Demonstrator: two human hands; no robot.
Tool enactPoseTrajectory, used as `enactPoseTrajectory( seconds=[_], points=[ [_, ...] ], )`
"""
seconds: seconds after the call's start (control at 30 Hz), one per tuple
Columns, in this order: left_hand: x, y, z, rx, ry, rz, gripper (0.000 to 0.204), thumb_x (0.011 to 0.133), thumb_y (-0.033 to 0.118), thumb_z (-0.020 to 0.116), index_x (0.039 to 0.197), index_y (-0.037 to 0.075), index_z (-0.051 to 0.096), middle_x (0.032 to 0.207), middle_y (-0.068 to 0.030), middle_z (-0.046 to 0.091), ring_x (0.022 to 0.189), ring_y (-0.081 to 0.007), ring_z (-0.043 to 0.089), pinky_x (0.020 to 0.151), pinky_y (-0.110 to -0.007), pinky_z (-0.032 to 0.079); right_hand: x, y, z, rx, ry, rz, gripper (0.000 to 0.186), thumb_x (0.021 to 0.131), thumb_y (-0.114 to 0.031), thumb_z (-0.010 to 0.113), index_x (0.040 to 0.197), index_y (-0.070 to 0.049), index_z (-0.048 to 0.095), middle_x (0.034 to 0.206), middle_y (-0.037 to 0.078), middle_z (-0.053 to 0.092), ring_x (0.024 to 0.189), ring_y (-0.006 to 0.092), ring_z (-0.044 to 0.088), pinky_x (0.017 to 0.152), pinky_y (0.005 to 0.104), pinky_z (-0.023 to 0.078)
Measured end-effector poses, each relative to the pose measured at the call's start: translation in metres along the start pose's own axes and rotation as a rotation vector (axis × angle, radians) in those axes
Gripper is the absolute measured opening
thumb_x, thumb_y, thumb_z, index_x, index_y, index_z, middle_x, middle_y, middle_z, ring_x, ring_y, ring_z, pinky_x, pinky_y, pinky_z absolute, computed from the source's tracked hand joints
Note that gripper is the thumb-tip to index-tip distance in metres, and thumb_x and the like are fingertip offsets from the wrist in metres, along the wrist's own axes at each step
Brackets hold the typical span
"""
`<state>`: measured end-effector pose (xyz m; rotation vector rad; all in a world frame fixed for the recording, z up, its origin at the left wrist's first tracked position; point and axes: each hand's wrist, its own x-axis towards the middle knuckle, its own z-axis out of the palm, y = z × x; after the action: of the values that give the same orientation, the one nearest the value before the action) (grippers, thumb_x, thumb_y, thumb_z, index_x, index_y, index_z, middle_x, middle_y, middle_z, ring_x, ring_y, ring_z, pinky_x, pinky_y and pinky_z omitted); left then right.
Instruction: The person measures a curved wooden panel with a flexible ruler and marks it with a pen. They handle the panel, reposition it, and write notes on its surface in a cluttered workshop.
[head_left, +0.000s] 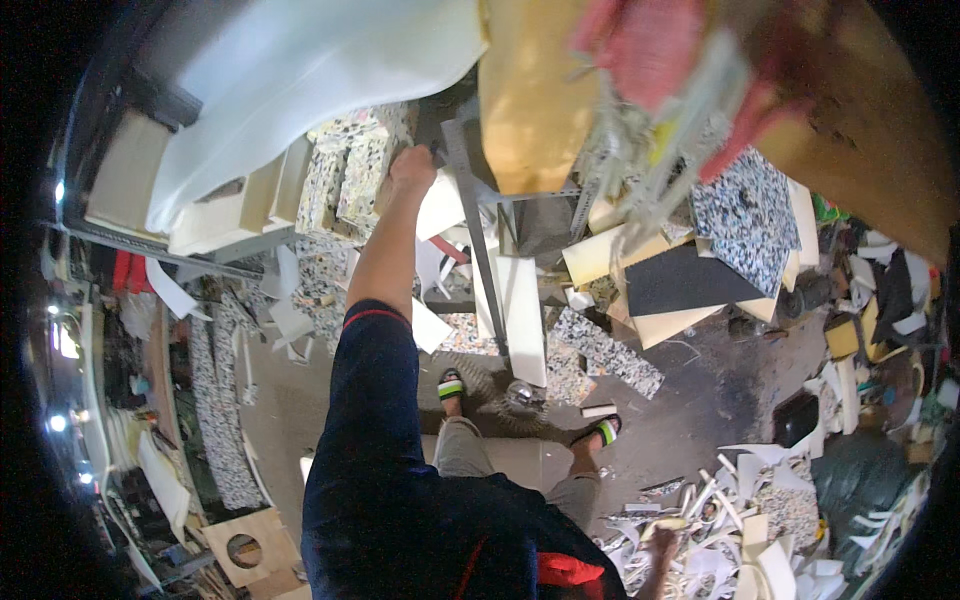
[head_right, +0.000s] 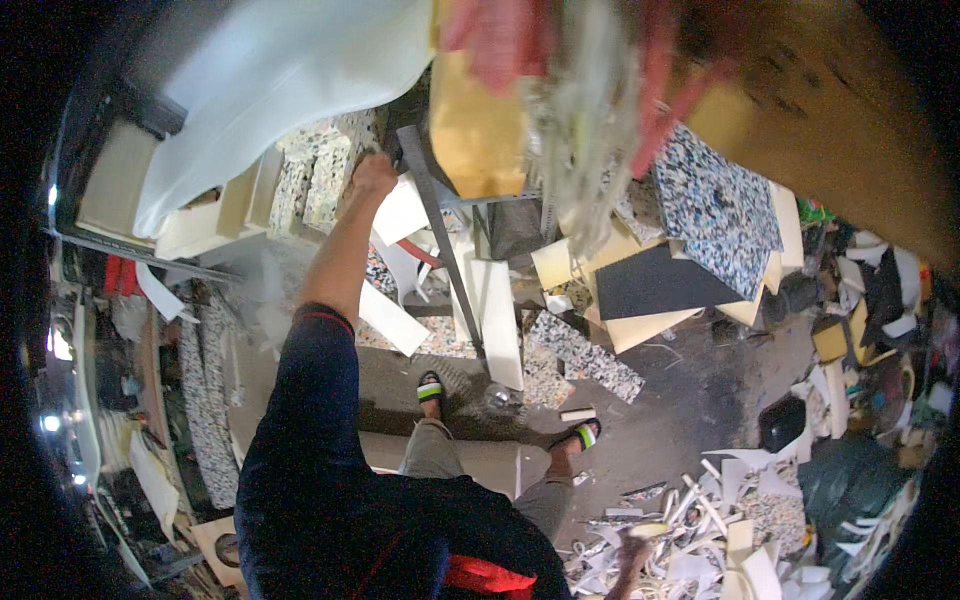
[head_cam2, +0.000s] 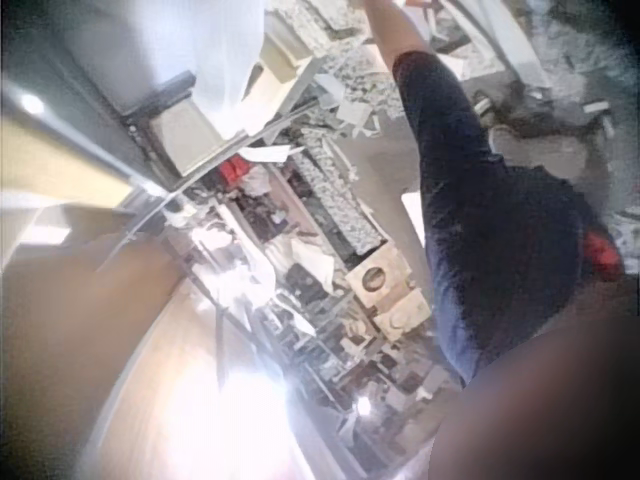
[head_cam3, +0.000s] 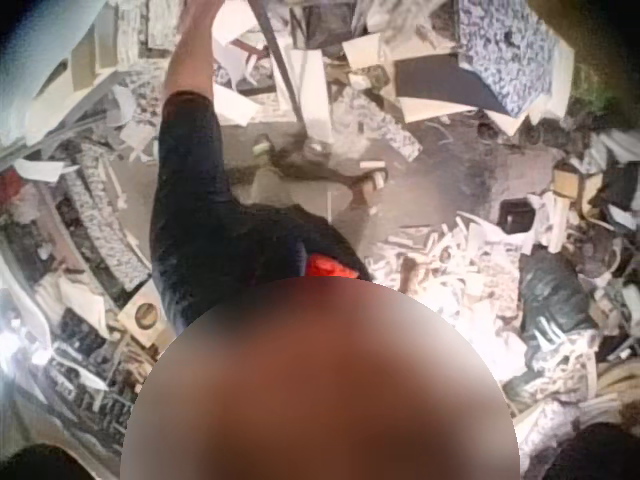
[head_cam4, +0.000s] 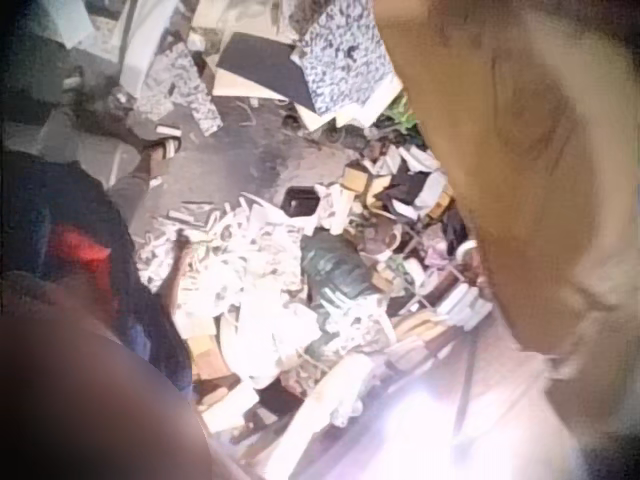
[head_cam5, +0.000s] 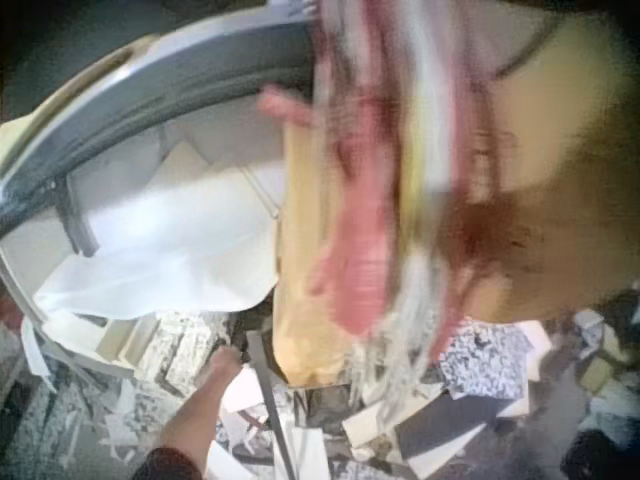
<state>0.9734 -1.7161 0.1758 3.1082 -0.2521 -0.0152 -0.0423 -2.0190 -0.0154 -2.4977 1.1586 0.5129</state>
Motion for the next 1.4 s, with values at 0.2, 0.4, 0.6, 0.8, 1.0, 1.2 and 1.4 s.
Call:
enactPoseTrajectory(
  seconds=[0.2,0.4,0.6,0.8,1.0,1.2,1.4],
  points=[
    [0.031,0.004,0.046,0.189,0.028,-0.022,0.026,0.091,0.016,0.053,0.11,0.009,0.069,0.115,-0.0136,0.068,0.103,-0.0308,0.068,0.078,-0.048,0.057,-0.051,-0.094,-0.051,0.423,-0.182,0.444,0.011,0.082,-0.02,0.062,0.082,-0.01,0.065,0.074,0.012,0.066,0.059,0.0269,0.06,0.054,0.0432,0.046],
    [0.045,0.003,0.071,0.159,0.006,0.079,0.031,0.088,0.021,0.054,0.11,0.007,0.069,0.11,-0.0132,0.067,0.103,-0.0345,0.066,0.077,-0.049,0.056,0.011,-0.108,-0.105,0.361,-0.112,0.348,0.011,0.082,-0.021,0.065,0.082,-0.009,0.065,0.074,0.012,0.066,0.06,0.0279,0.06,0.054,0.044,0.045],
    [0.001,0.022,0.014,-0.58,0.436,-0.253,0.027,0.082,0.016,0.062,0.105,0.002,0.057,0.101,-0.0193,0.064,0.091,-0.04,0.066,0.077,-0.05,0.055,0.09,-0.094,-0.157,0.124,0.126,0.012,0.013,0.082,-0.022,0.068,0.082,-0.009,0.064,0.075,0.012,0.066,0.061,0.0288,0.06,0.053,0.0448,0.044],
    [-0.19,-0.009,-0.065,-1.492,0.4,-0.12,0.003,0.091,0.009,0.061,0.092,0.01,0.063,0.092,-0.0064,0.068,0.071,-0.0202,0.06,0.067,-0.035,0.05,0.172,-0.315,-0.213,0.225,0.258,-0.7,0.01,0.089,-0.011,0.059,0.094,-0.001,0.059,0.078,0.014,0.063,0.069,0.026,0.06,0.063,0.0376,0.048],
    [-0.414,-0.101,-0.052,-2.363,-0.01,-0.327,0.017,0.094,0.023,0.067,0.087,0.011,0.057,0.077,0.0015,0.059,0.068,-0.008,0.055,0.058,-0.024,0.044,0.092,-0.661,-0.222,0.629,-0.503,-1.177,0.069,0.091,-0.014,0.064,0.15,-0.004,0.028,0.104,0.01,0.062,0.074,0.0124,0.06,0.067,0.0265,0.052],
    [-0.496,-0.265,-0.021,-2.602,0.182,-0.688,0.015,0.09,0.016,0.07,0.099,0.01,0.06,0.076,0.0025,0.061,0.066,-0.0061,0.058,0.053,-0.022,0.047,-0.034,-0.86,-0.135,0.336,-0.953,-1.097,0.022,0.094,-0.004,0.058,0.113,0.005,0.063,0.074,0.002,0.059,0.065,0.0082,0.056,0.061,0.0253,0.052],
    [-0.566,-0.415,-0.036,-2.316,0.48,-0.778,0.018,0.095,0.019,0.066,0.105,0.005,0.062,0.082,-0.0017,0.064,0.07,-0.0077,0.059,0.059,-0.023,0.051,-0.131,-0.994,-0.075,0.284,-1.239,-1.056,0.016,0.095,-0.006,0.058,0.105,0.004,0.065,0.067,0.002,0.055,0.056,0.0088,0.05,0.056,0.0273,0.051]
  ],
)
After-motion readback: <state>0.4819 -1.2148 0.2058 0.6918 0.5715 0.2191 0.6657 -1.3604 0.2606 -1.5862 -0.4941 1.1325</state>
